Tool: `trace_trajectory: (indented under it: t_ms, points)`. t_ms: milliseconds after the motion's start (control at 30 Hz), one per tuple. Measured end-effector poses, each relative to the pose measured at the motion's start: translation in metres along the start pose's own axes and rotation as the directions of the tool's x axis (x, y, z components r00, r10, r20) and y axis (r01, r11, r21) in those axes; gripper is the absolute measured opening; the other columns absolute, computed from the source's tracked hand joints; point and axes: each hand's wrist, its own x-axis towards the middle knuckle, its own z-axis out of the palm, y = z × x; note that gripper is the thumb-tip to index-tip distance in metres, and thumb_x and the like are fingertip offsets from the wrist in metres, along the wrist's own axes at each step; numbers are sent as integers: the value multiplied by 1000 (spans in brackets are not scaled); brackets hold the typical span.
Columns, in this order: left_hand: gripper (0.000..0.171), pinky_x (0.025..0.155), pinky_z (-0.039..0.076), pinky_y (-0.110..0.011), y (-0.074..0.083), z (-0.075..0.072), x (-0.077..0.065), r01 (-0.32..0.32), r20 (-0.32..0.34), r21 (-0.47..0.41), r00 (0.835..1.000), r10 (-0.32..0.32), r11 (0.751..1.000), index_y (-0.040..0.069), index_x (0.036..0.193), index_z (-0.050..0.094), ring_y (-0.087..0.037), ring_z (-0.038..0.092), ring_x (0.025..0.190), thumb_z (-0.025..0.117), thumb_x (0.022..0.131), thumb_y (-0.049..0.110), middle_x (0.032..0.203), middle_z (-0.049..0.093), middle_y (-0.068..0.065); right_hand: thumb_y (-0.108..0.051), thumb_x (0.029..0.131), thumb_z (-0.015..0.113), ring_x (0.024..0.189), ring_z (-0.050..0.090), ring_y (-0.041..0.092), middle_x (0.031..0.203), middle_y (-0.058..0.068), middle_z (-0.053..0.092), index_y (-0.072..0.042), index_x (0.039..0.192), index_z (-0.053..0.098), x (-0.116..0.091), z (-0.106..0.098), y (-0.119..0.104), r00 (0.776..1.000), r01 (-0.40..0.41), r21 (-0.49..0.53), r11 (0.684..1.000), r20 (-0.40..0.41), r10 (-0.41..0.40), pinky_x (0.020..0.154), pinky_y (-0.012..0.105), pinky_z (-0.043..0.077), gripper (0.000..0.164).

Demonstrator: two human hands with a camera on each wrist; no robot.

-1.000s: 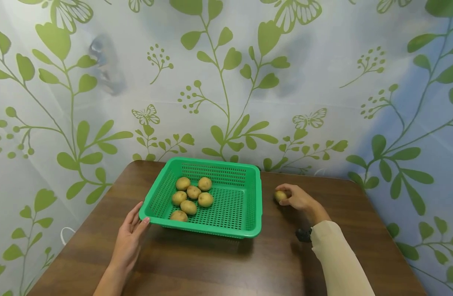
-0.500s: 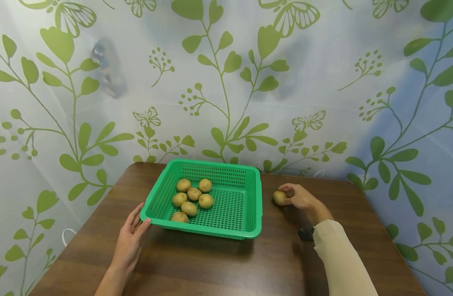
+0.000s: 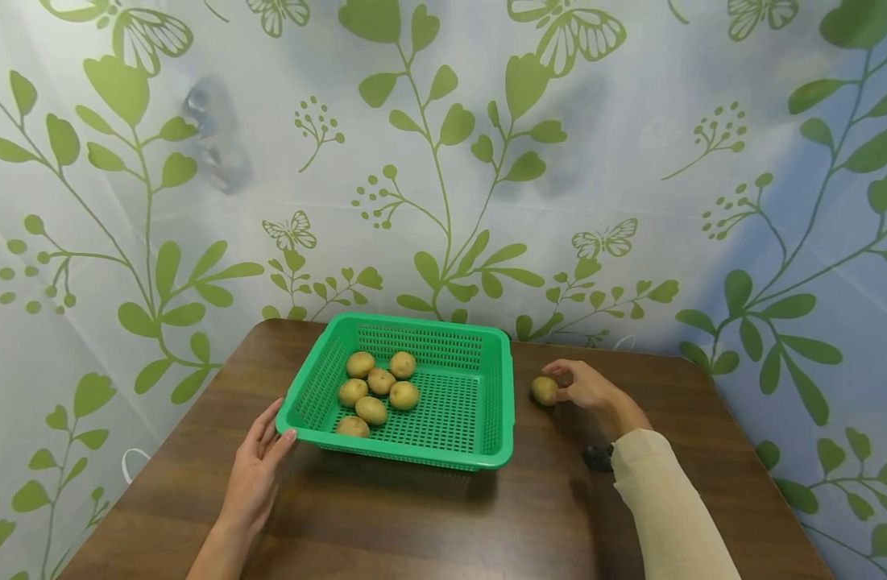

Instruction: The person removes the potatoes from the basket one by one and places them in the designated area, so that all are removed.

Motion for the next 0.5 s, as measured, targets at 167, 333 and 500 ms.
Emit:
trace_trajectory:
  t_ms: [167,333,500]
  points:
    - [66,106,41,-18,0,-1,-1,6,2,7,1000,-6,1000,11,163,29,-29,37,145,63,106,16,161,35,-13,-1,92,75,121,55,56,135,38,50,13,136,53,0,-2,-3,1000,-14,-18,1000,6,14,94,59,52,51]
    - [66,105,40,-18,0,-1,-1,6,1,11,1000,-6,1000,11,163,29,-29,37,145,63,106,16,161,35,-13,-2,91,78,120,54,59,133,39,51,13,135,53,-1,-6,-8,1000,-1,-17,1000,20,1,93,59,53,52]
    - [66,105,40,-17,0,0,-1,7,-1,12,1000,-7,1000,11,163,29,-29,37,146,63,106,16,162,34,-13,0,91,77,119,54,60,134,40,50,13,136,52,-1,-9,-13,1000,14,-17,1000,21,-14,93,60,53,54]
